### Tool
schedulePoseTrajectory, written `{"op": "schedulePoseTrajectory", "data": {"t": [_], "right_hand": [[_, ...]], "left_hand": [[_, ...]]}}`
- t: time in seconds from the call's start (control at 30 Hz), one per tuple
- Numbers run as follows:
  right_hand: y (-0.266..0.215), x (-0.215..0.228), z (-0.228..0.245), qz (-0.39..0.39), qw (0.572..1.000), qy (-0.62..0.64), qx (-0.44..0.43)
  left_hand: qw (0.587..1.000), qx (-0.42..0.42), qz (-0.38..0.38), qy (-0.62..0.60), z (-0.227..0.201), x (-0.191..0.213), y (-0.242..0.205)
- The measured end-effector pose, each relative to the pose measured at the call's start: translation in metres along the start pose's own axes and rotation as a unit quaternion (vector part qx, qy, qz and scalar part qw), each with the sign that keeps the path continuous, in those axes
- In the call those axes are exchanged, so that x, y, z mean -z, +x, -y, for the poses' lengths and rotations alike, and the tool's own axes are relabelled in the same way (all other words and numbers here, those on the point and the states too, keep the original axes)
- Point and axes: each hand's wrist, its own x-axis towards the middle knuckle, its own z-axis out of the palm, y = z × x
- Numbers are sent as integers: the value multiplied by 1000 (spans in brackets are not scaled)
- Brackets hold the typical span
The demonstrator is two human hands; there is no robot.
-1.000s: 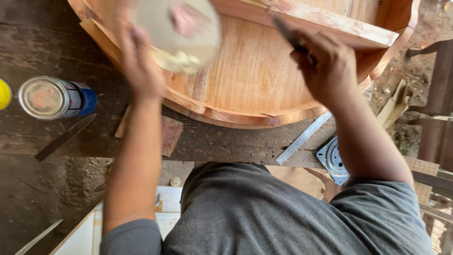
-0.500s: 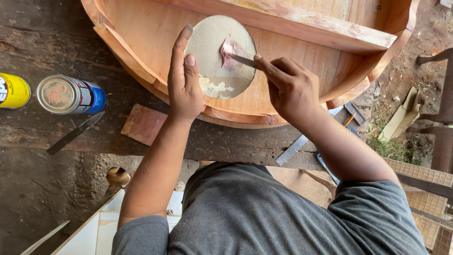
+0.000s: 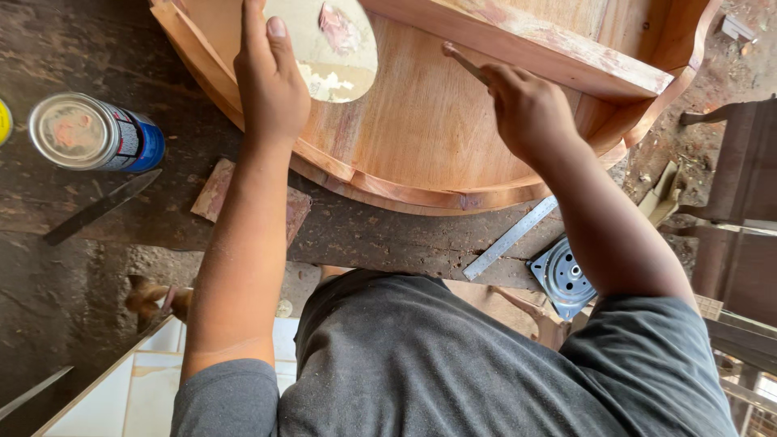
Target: The person scrapes the inner surfaces and joints of a circular wooden structure using a knife. They handle a sanding disc and a metal swivel base while moving around the workspace.
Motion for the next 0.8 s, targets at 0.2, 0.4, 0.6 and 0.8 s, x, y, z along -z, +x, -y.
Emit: {"op": "schedulePoseTrajectory", "data": {"t": [0.2, 0.4, 0.6, 0.8], "right_hand": [[42, -51, -11, -27, 983, -167, 67], [64, -64, -3, 33, 967, -248, 49], [49, -48, 10, 129, 960, -248, -32], [56, -52, 32, 102, 959, -263, 7]], "left_hand": [[1000, -2, -21, 9, 16, -3, -9], [999, 22, -11, 27, 5, 4, -5], [999, -41, 4, 6, -14, 8, -6], [1000, -23, 10, 17, -27, 7, -2]]}}
